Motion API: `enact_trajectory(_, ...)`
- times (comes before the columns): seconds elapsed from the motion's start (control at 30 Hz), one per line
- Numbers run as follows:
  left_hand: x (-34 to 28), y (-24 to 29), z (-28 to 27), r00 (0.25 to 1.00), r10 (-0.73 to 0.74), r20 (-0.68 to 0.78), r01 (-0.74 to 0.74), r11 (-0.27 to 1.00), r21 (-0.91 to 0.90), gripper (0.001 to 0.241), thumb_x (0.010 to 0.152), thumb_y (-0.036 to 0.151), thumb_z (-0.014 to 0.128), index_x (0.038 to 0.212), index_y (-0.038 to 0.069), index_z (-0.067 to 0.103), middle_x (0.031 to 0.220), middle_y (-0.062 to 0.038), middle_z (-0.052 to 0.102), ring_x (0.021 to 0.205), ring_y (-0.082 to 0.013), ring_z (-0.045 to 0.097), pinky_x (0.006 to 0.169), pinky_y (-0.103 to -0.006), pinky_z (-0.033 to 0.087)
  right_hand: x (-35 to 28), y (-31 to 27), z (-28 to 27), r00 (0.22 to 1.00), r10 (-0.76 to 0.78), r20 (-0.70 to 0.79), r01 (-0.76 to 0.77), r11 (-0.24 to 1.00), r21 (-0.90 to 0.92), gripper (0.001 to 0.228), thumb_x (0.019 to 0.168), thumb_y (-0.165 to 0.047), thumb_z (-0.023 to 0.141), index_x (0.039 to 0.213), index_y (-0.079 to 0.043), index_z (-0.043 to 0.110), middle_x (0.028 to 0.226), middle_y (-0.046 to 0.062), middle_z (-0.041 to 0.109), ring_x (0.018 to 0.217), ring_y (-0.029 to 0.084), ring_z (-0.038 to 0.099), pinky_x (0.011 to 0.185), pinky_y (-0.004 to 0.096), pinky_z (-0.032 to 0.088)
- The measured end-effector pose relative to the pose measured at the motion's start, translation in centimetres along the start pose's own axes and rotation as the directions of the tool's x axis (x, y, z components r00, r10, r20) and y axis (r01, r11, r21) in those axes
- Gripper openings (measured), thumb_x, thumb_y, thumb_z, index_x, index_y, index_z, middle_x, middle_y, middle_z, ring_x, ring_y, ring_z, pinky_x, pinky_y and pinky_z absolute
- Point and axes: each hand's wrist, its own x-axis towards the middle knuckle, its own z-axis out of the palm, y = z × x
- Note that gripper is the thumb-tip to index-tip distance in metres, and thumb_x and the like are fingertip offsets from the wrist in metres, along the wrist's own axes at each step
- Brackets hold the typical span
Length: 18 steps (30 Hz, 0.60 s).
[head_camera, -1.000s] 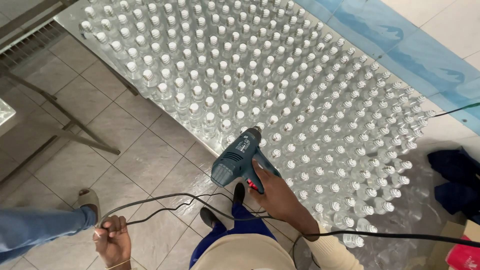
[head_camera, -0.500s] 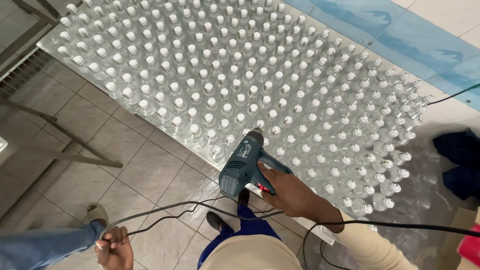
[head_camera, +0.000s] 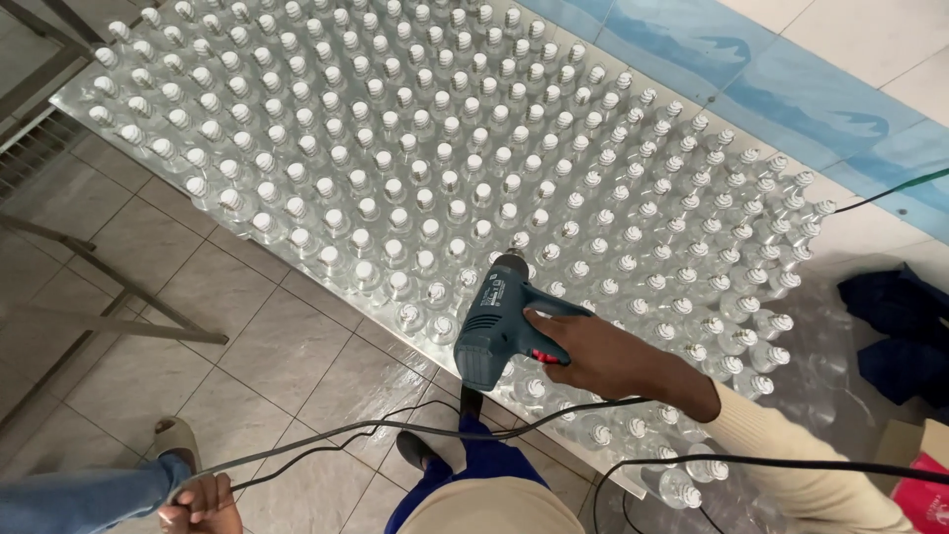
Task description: Using a heat gun to shrink-wrap the plastic seals on the caps of numerous water bottles arranged on a table.
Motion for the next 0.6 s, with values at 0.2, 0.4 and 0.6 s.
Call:
enact_trajectory(0.2, -0.2, -2.1, -3.2, 0.999, -0.023, 0.038, 0.019, 0.996, 0.088, 0.027, 0.115, 0.058, 0.067, 0.111, 0.034, 0.080, 0.071, 0.017, 0.052, 0.056, -0.0009, 0.032, 0.050, -0.0211, 0.031, -0.6, 3.0, -3.5, 0.994, -0.055, 0.093, 0.064, 0.992, -0.106, 0.082, 0.100, -0.029, 0.060, 0.173, -0.018, 0.023, 0.162, 0.005, 0.056, 0.079, 0.030, 0.068, 0.070, 0.046, 0.048)
enact_trajectory(0.4, -0.1, -4.2, -2.5, 0.996, 0.033, 0.080, -0.038, 0.998, 0.058, 0.023, 0.121, 0.038, 0.058, 0.112, 0.038, 0.080, 0.130, 0.006, 0.078, 0.055, -0.0056, 0.031, 0.049, -0.0280, 0.029, -0.6, 5.8, -3.3, 0.996, 0.035, 0.079, -0.020, 0.983, -0.183, 0.084, 0.100, -0.034, 0.065, 0.175, -0.028, 0.025, 0.113, 0.010, 0.070, 0.085, 0.029, 0.070, 0.072, 0.043, 0.049)
enact_trajectory(0.6, 1.9, -3.7, 5.0, 0.984, -0.031, 0.174, 0.009, 0.993, 0.121, 0.026, 0.118, 0.040, 0.062, 0.118, 0.023, 0.081, 0.069, 0.012, 0.053, 0.059, -0.0052, 0.036, 0.052, -0.0272, 0.028, 0.6, 8.9, -3.9, 0.998, -0.008, 0.063, 0.021, 0.976, -0.219, 0.088, 0.101, -0.030, 0.063, 0.175, -0.027, 0.017, 0.149, 0.001, 0.065, 0.082, 0.028, 0.074, 0.073, 0.045, 0.055)
